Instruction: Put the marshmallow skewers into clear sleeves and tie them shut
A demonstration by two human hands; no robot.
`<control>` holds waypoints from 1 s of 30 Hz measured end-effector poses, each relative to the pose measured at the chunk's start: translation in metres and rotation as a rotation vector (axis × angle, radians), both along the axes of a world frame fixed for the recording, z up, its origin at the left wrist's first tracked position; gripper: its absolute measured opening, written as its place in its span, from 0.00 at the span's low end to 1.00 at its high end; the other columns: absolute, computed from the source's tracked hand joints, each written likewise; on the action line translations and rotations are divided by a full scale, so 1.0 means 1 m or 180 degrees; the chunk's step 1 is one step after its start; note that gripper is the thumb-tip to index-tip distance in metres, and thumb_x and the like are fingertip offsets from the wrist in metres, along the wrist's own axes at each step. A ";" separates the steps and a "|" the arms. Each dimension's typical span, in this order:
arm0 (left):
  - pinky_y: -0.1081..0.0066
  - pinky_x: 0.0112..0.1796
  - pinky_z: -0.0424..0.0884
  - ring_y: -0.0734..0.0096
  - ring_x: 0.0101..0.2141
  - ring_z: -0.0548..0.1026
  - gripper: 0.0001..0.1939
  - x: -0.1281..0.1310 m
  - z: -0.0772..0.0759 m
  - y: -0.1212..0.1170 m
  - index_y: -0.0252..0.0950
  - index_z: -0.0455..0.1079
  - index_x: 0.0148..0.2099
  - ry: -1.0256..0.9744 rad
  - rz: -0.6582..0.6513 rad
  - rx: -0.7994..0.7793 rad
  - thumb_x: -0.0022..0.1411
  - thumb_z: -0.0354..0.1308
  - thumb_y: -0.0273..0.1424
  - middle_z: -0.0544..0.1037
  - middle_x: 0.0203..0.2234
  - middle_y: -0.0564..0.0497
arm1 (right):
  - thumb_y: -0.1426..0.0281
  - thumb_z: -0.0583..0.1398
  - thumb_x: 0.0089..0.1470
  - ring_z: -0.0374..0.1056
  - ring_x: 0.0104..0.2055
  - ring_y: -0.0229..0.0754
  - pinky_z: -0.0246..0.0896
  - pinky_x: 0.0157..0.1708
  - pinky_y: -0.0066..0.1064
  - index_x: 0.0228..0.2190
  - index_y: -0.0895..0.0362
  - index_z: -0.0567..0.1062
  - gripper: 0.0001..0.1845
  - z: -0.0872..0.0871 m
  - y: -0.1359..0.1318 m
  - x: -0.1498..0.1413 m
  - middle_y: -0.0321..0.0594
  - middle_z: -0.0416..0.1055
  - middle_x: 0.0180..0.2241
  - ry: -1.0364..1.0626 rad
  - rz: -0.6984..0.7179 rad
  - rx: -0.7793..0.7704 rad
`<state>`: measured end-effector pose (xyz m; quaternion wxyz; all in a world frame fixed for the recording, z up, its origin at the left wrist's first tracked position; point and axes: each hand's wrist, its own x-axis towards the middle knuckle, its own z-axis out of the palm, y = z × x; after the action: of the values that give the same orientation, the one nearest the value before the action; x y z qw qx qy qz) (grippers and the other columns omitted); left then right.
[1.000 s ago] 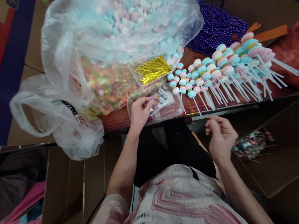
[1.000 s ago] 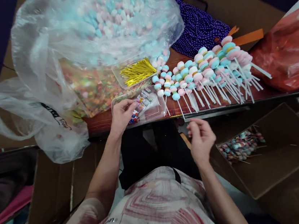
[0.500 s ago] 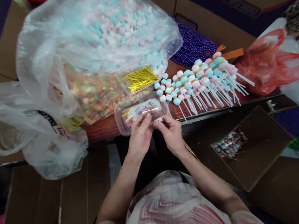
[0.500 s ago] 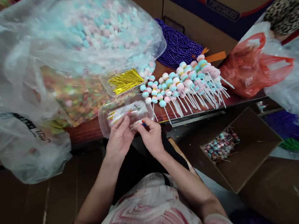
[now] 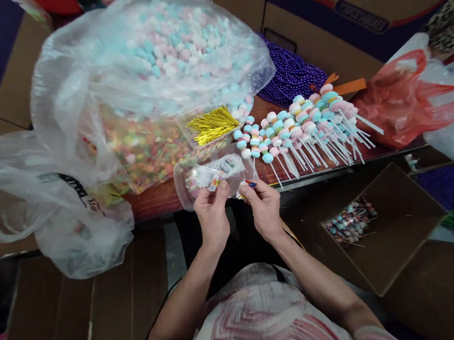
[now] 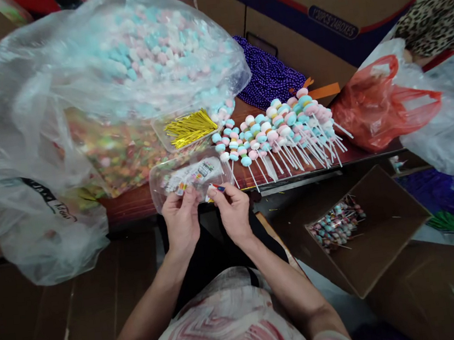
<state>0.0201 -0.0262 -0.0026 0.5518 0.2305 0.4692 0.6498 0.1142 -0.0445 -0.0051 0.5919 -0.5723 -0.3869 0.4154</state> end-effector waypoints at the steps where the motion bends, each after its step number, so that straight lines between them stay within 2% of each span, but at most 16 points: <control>1: 0.77 0.32 0.71 0.80 0.26 0.73 0.17 -0.001 -0.001 0.000 0.35 0.74 0.27 0.0053 0.0029 0.0043 0.52 0.76 0.40 0.77 0.23 0.57 | 0.57 0.66 0.56 0.54 0.24 0.33 0.53 0.26 0.28 0.21 0.55 0.71 0.19 0.001 0.000 0.000 0.29 0.60 0.20 -0.0024 -0.0007 0.0024; 4: 0.77 0.32 0.72 0.79 0.27 0.74 0.17 -0.004 -0.002 0.002 0.35 0.77 0.27 0.0049 -0.0006 0.0000 0.52 0.75 0.43 0.78 0.24 0.55 | 0.55 0.64 0.58 0.53 0.23 0.33 0.52 0.25 0.28 0.19 0.55 0.67 0.24 0.001 0.000 0.000 0.29 0.59 0.19 -0.0072 0.0044 0.0018; 7: 0.75 0.35 0.74 0.76 0.30 0.77 0.17 -0.006 -0.001 0.005 0.35 0.80 0.32 -0.0066 -0.0068 -0.0133 0.48 0.77 0.43 0.82 0.29 0.53 | 0.54 0.62 0.59 0.55 0.22 0.33 0.52 0.24 0.27 0.18 0.56 0.68 0.25 0.001 -0.001 0.001 0.30 0.61 0.18 -0.0102 0.0095 -0.0038; 10: 0.74 0.38 0.76 0.74 0.32 0.79 0.18 -0.006 0.002 0.006 0.36 0.81 0.33 -0.0098 0.0006 -0.0090 0.44 0.79 0.41 0.83 0.30 0.53 | 0.57 0.64 0.58 0.55 0.23 0.33 0.53 0.25 0.27 0.21 0.56 0.71 0.20 0.002 -0.001 0.002 0.29 0.61 0.19 -0.0183 0.0020 0.0034; 13: 0.74 0.39 0.76 0.74 0.33 0.79 0.18 -0.003 0.003 0.006 0.37 0.81 0.35 -0.0009 0.0236 0.0059 0.45 0.79 0.41 0.83 0.31 0.54 | 0.59 0.66 0.57 0.56 0.24 0.33 0.53 0.26 0.27 0.25 0.56 0.74 0.16 0.002 0.000 0.001 0.29 0.63 0.21 -0.0054 -0.0003 0.0115; 17: 0.76 0.35 0.75 0.77 0.29 0.77 0.18 0.003 0.002 0.005 0.36 0.78 0.30 0.0021 0.0404 0.0127 0.51 0.75 0.45 0.80 0.27 0.55 | 0.54 0.65 0.59 0.52 0.23 0.32 0.49 0.24 0.27 0.21 0.55 0.67 0.24 -0.007 0.002 0.001 0.28 0.58 0.19 0.0191 -0.0054 0.0049; 20: 0.73 0.37 0.76 0.72 0.33 0.79 0.19 0.003 0.002 0.005 0.35 0.78 0.32 -0.0334 0.0283 0.0066 0.52 0.74 0.46 0.82 0.31 0.52 | 0.50 0.63 0.59 0.49 0.23 0.32 0.47 0.22 0.27 0.20 0.55 0.63 0.28 -0.011 0.003 0.003 0.29 0.54 0.19 0.0246 -0.0136 -0.0011; 25: 0.73 0.36 0.76 0.73 0.33 0.80 0.17 -0.003 0.003 0.006 0.37 0.78 0.37 -0.0569 0.0152 -0.0033 0.50 0.77 0.39 0.82 0.33 0.53 | 0.49 0.60 0.60 0.45 0.23 0.32 0.45 0.22 0.27 0.18 0.54 0.57 0.30 -0.001 0.003 0.008 0.29 0.49 0.19 -0.0217 -0.0221 0.0131; 30: 0.76 0.36 0.75 0.76 0.33 0.78 0.16 -0.004 0.006 0.012 0.38 0.77 0.35 -0.0534 0.0117 -0.0041 0.47 0.78 0.35 0.81 0.32 0.54 | 0.52 0.60 0.61 0.44 0.23 0.31 0.45 0.22 0.27 0.17 0.54 0.54 0.30 0.003 0.006 0.016 0.28 0.48 0.19 -0.0627 -0.0269 0.0238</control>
<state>0.0162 -0.0146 0.0038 0.5786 0.1631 0.4297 0.6737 0.1303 -0.0387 -0.0021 0.5889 -0.6037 -0.4339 0.3171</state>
